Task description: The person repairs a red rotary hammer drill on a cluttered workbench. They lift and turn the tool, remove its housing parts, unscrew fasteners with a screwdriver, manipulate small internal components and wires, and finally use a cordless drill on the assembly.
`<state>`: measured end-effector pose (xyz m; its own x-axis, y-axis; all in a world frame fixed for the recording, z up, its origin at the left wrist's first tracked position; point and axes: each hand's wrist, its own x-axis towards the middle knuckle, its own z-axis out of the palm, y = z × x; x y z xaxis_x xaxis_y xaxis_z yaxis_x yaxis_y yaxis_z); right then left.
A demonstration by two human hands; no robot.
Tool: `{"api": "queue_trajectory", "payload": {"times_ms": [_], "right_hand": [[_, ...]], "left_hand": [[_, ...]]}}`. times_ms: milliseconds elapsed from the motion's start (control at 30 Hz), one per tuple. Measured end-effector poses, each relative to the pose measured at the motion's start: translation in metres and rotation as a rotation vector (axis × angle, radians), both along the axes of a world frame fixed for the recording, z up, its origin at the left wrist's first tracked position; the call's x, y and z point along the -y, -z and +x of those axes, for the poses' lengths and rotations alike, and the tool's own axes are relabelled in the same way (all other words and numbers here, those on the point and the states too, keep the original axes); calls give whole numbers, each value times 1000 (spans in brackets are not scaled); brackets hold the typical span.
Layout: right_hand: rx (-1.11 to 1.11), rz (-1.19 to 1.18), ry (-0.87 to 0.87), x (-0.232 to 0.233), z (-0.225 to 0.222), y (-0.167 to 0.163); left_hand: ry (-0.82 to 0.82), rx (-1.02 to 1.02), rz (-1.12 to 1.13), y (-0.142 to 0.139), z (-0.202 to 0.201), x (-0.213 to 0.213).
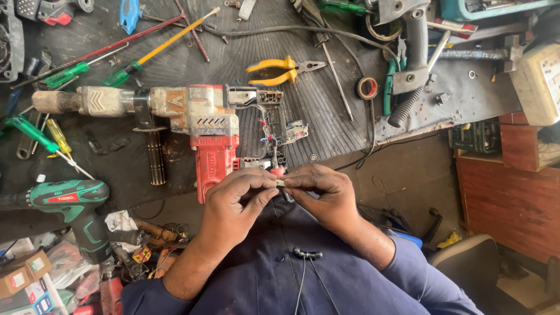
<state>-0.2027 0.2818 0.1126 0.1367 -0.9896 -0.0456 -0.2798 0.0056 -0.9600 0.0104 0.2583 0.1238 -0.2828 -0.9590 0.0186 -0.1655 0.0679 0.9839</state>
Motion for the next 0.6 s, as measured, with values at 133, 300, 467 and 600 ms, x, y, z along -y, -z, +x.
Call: {"api": "queue_trajectory", "payload": {"times_ms": [133, 300, 467, 600], "right_hand": [[-33, -105, -7, -9, 0, 1], [237, 304, 121, -22, -3, 0], [530, 533, 199, -27, -8, 0], [490, 474, 197, -31, -7, -4]], "left_hand": [[28, 93, -131, -7, 0, -5], [90, 24, -242, -10, -1, -9], [71, 27, -264, -10, -4, -14], [14, 31, -284, -8, -6, -19]]}}
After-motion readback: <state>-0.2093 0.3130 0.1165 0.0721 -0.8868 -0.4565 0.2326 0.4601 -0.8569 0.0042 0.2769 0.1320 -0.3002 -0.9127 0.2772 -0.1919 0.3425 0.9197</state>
